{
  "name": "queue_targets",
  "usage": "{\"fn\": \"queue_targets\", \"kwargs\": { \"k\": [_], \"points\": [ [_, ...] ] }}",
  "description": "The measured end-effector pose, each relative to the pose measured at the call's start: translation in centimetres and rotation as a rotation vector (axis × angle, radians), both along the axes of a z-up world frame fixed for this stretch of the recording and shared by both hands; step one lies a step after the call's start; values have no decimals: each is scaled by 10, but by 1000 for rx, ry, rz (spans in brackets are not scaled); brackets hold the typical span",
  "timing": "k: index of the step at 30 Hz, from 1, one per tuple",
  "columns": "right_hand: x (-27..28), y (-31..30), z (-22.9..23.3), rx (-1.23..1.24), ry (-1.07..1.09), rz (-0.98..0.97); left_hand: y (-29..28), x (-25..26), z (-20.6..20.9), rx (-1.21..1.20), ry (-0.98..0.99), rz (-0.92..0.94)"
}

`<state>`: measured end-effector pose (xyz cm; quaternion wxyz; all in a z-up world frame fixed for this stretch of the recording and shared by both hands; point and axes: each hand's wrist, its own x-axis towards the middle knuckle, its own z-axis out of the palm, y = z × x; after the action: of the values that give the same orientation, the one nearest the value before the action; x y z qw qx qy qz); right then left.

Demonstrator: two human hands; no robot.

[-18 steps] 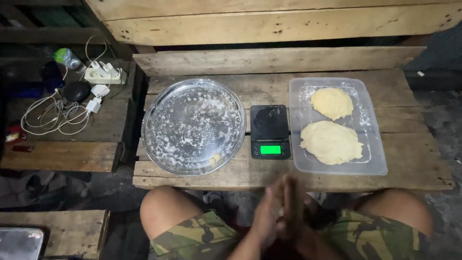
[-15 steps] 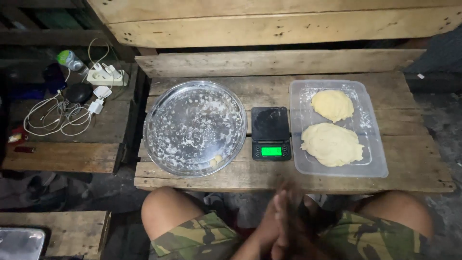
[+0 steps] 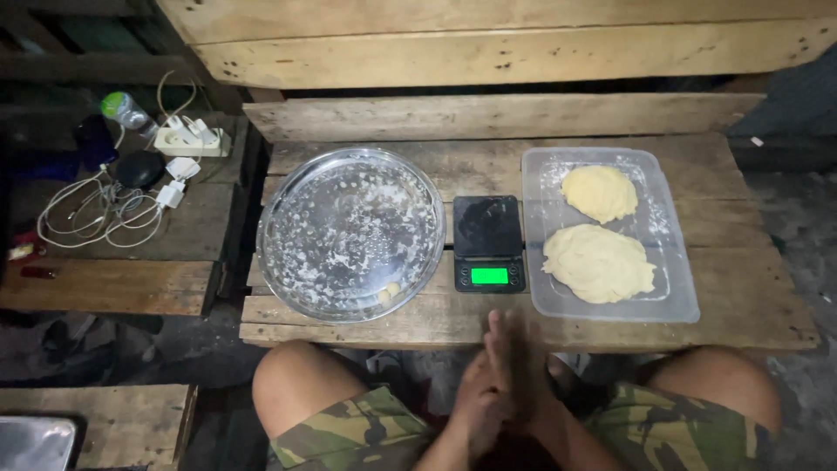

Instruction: The person repeatedly pinches off small pieces of dough from a larger mass in a plastic container, weighs each piece on a digital scale, rolls it into a ball between the palms, and places it on a floured metal tray. The process is repeated multiple times throughout the clip.

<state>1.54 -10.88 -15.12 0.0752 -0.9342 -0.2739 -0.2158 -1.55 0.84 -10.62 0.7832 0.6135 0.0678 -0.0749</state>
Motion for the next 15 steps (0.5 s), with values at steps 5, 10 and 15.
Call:
{"fn": "queue_targets", "kwargs": {
  "k": [5,10,15],
  "points": [
    [11,5,66,470,34,274,2,12,-45,-234,200,233],
    [18,0,103,494,30,200,31,36,11,-730,534,452],
    [18,1,107,572,111,189,92,67,74,-195,225,290]
  ]
}}
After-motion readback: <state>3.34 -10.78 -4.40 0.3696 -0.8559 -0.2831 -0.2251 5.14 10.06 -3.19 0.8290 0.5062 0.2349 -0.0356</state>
